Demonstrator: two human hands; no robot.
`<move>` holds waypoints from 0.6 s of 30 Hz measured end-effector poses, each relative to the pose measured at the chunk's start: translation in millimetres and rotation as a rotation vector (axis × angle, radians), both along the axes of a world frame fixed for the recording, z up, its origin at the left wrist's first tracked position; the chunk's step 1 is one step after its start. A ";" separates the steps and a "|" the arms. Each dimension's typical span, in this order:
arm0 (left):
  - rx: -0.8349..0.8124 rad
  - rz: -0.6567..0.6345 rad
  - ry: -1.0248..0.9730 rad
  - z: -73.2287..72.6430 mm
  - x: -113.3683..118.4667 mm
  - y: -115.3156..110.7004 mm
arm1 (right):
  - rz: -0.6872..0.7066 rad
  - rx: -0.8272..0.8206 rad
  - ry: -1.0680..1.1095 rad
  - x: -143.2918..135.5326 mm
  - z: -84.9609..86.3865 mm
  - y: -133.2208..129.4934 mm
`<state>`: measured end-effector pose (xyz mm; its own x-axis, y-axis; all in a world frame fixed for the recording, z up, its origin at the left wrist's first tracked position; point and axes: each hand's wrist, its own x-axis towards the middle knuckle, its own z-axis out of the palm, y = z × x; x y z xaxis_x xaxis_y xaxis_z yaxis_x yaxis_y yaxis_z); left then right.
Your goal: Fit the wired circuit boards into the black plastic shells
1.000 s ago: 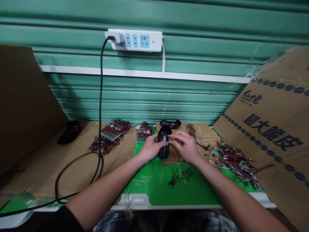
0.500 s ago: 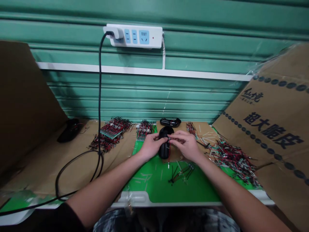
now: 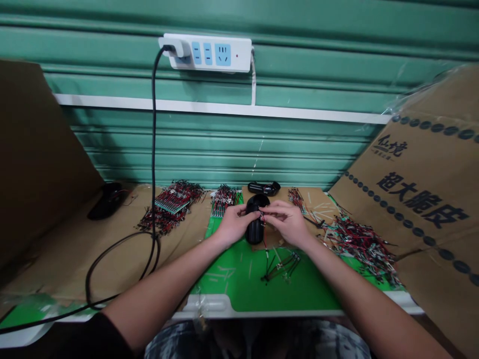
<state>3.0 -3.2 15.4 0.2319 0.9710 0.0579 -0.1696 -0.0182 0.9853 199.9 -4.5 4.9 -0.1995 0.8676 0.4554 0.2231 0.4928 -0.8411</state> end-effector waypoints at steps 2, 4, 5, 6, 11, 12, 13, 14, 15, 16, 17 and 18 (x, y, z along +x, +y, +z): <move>-0.007 -0.002 -0.003 -0.9 0.0 0.0 | 0.014 -0.019 -0.011 0.2 1.1 -0.6; -0.016 0.004 -0.006 -1.7 0.1 0.1 | 0.021 -0.057 -0.010 0.0 2.0 -1.6; -0.018 0.010 -0.007 -1.9 0.2 0.1 | 0.016 -0.080 0.001 -0.6 2.3 -2.3; -0.018 0.017 -0.008 -1.8 0.4 0.2 | 0.003 -0.106 0.025 -1.4 2.5 -3.0; -0.006 0.049 -0.030 0.1 2.3 -1.0 | -0.040 -0.314 0.213 -8.4 2.8 -5.5; -0.009 0.052 -0.031 0.5 2.7 -1.3 | -0.030 -0.356 0.221 -9.6 2.8 -5.6; -0.012 0.053 -0.028 0.7 3.0 -1.8 | -0.017 -0.394 0.215 -10.7 2.6 -5.6; -0.015 0.054 -0.024 0.9 3.2 -2.2 | -0.002 -0.425 0.200 -11.6 2.4 -5.6; -0.016 0.053 -0.020 0.9 3.4 -2.6 | 0.014 -0.452 0.183 -12.3 2.0 -5.6; -0.015 0.052 -0.015 0.9 3.5 -2.9 | 0.029 -0.471 0.168 -12.8 1.6 -5.6; -0.015 0.048 -0.011 0.8 3.6 -3.3 | 0.039 -0.482 0.160 -13.2 1.1 -5.7; -0.015 0.044 -0.009 0.8 3.7 -3.6 | 0.045 -0.486 0.159 -13.4 0.6 -5.8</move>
<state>6.8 -6.8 16.2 0.1888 0.9810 0.0447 -0.1774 -0.0107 0.9841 186.5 -10.4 5.5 -0.2028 0.9788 0.0291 0.0615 0.0424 -0.9972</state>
